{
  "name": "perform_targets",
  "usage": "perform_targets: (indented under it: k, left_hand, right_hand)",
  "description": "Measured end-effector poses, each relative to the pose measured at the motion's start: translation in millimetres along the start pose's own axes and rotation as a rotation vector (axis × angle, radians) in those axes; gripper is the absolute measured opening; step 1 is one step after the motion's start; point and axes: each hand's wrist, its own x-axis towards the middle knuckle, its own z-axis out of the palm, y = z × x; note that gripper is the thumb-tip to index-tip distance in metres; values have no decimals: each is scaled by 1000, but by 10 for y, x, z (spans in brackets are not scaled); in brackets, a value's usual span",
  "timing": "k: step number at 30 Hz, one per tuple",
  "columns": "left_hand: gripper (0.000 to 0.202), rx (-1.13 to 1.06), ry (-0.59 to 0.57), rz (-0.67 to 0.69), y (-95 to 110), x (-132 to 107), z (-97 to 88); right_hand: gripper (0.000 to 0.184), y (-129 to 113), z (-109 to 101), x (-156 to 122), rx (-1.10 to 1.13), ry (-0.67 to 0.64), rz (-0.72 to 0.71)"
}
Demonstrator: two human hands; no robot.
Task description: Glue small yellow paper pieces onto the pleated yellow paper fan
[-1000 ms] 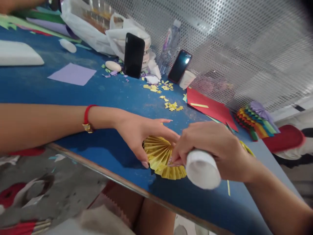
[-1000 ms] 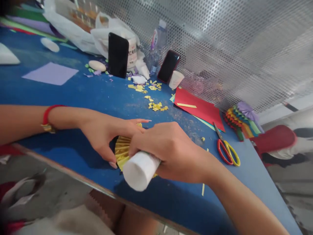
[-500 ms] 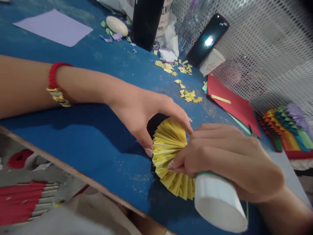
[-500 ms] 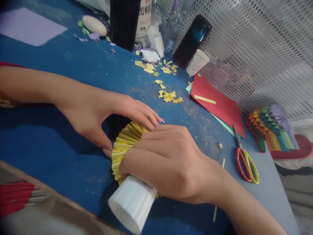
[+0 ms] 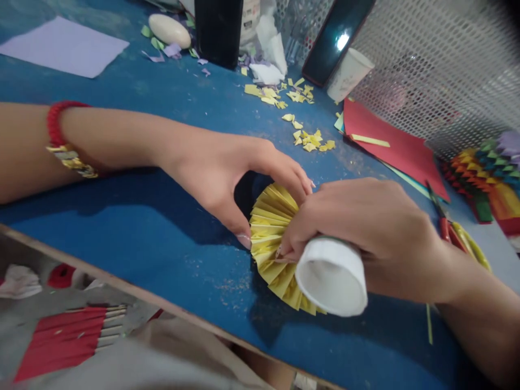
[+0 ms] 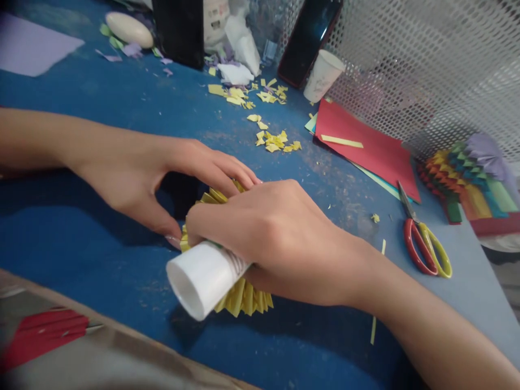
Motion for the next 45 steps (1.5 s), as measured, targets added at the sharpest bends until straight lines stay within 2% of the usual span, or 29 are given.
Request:
perform_targets:
  k: [5, 10, 14, 18, 22, 26, 31, 35, 39, 45]
  left_hand:
    - [62, 106, -45, 68, 12, -2, -21]
    - [64, 133, -41, 3, -2, -15, -27]
    - [61, 134, -60, 20, 4, -17, -28]
    - [62, 130, -21, -28, 26, -7, -13]
    - [59, 199, -33, 34, 36, -19, -8]
    - [55, 192, -54, 79, 31, -33, -21]
    - [55, 181, -53, 56, 71, -26, -18]
    - [52, 142, -43, 63, 117, -17, -3]
    - [60, 136, -41, -10, 114, -13, 2]
    - [67, 212, -2, -26, 83, -43, 70]
  right_hand:
    - [16, -2, 0, 2, 29, 11, 34]
    - [12, -10, -1, 9, 34, -1, 74]
    - [11, -14, 6, 5, 17, -8, 98]
    - [13, -56, -8, 3, -11, -9, 116]
    - [21, -105, -20, 13, -20, 0, 138]
    - [25, -114, 1, 25, -67, 24, 177]
    - [23, -104, 24, 25, -98, 95, 127]
    - [23, -133, 4, 33, -124, 35, 202]
    - [23, -153, -7, 53, -120, 11, 213]
    - [23, -133, 11, 27, -89, 48, 185]
